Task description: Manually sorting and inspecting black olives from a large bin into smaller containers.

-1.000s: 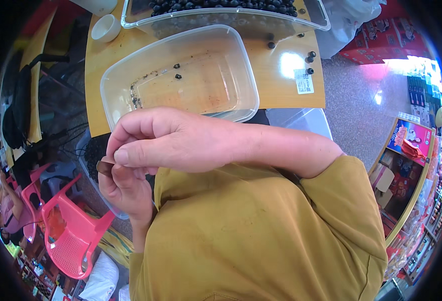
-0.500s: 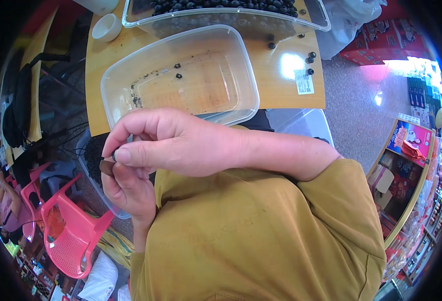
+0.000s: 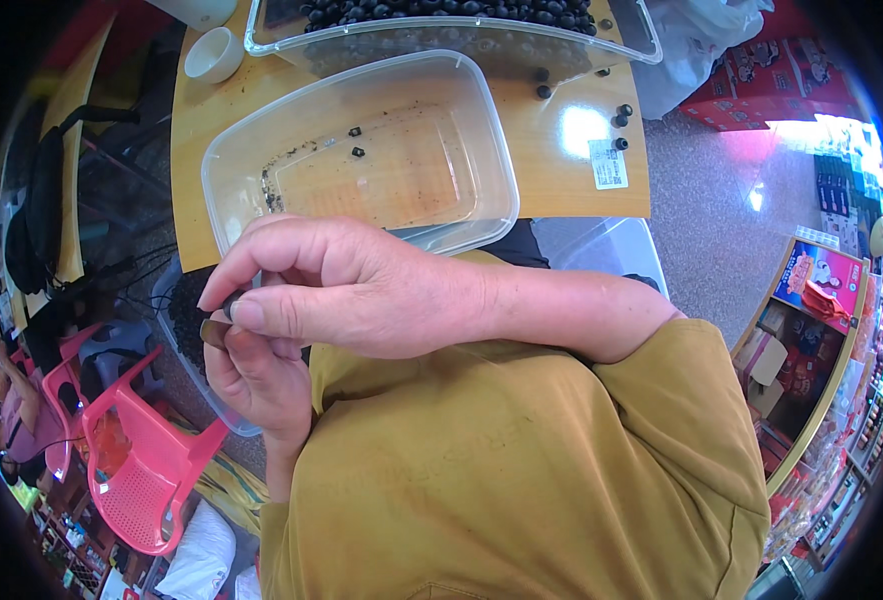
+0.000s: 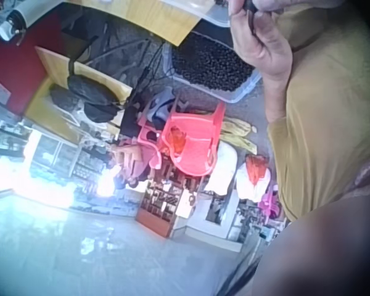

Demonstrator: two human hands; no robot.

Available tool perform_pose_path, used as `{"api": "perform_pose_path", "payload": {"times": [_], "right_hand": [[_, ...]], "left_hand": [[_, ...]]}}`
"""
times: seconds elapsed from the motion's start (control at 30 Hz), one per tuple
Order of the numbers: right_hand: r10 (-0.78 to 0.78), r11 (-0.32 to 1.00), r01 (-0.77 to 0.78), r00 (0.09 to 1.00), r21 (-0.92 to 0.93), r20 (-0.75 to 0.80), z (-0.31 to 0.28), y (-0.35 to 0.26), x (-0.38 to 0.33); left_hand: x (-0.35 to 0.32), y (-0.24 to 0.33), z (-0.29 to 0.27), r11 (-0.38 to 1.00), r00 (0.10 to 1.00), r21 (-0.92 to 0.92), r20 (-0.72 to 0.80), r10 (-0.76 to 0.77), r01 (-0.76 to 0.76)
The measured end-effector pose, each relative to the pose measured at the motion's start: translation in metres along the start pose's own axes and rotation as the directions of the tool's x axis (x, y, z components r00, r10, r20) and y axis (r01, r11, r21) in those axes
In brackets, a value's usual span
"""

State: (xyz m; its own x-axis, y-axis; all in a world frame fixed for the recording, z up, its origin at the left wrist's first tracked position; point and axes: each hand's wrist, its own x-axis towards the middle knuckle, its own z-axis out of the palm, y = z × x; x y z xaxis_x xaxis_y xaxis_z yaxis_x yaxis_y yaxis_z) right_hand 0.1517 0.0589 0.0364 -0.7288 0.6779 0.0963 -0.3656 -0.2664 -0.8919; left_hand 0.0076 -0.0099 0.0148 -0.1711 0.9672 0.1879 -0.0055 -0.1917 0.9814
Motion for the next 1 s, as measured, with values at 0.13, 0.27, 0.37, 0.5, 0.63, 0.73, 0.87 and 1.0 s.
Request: {"api": "perform_pose_path", "payload": {"times": [0.13,0.27,0.37,0.5,0.63,0.73,0.87,1.0], "right_hand": [[0.010,0.996,-0.006,0.999,0.090,-0.036,0.0036,0.0002,-0.0008],[0.057,0.972,-0.046,0.998,0.231,-0.040,0.0032,0.0010,-0.0007],[0.054,0.975,-0.045,0.998,0.219,-0.033,0.0037,0.0004,-0.0011],[0.007,0.985,-0.005,1.000,0.170,-0.014,0.0042,0.0001,-0.0006],[0.045,0.985,-0.042,0.999,0.168,-0.018,0.0050,-0.0013,-0.0021],[0.029,0.987,-0.029,1.000,0.161,0.001,0.0042,-0.0006,-0.0028],[0.061,0.980,-0.061,0.998,0.188,0.003,0.0052,-0.0019,-0.0036],[0.148,0.954,-0.143,0.989,0.264,0.003,0.0071,-0.0052,-0.0042]], "left_hand": [[-0.0011,-0.0006,-0.0030,1.000,1.000,0.002,0.001,0.001,-0.001],[-0.0027,-0.0031,-0.0025,0.999,1.000,0.035,-0.022,0.019,-0.018],[-0.0041,-0.0024,-0.0041,0.999,1.000,0.031,-0.025,-0.016,0.017],[-0.0062,-0.0042,-0.0048,1.000,1.000,0.025,-0.010,-0.001,0.001],[-0.0048,-0.0037,-0.0045,0.998,0.999,0.055,0.008,0.033,-0.033],[-0.0061,-0.0041,-0.0044,0.998,1.000,0.063,0.004,0.017,-0.017],[-0.0062,-0.0041,-0.0030,1.000,1.000,0.003,0.002,-0.004,0.004],[-0.0043,-0.0007,-0.0014,0.998,1.000,0.057,0.016,0.002,-0.003]]}}
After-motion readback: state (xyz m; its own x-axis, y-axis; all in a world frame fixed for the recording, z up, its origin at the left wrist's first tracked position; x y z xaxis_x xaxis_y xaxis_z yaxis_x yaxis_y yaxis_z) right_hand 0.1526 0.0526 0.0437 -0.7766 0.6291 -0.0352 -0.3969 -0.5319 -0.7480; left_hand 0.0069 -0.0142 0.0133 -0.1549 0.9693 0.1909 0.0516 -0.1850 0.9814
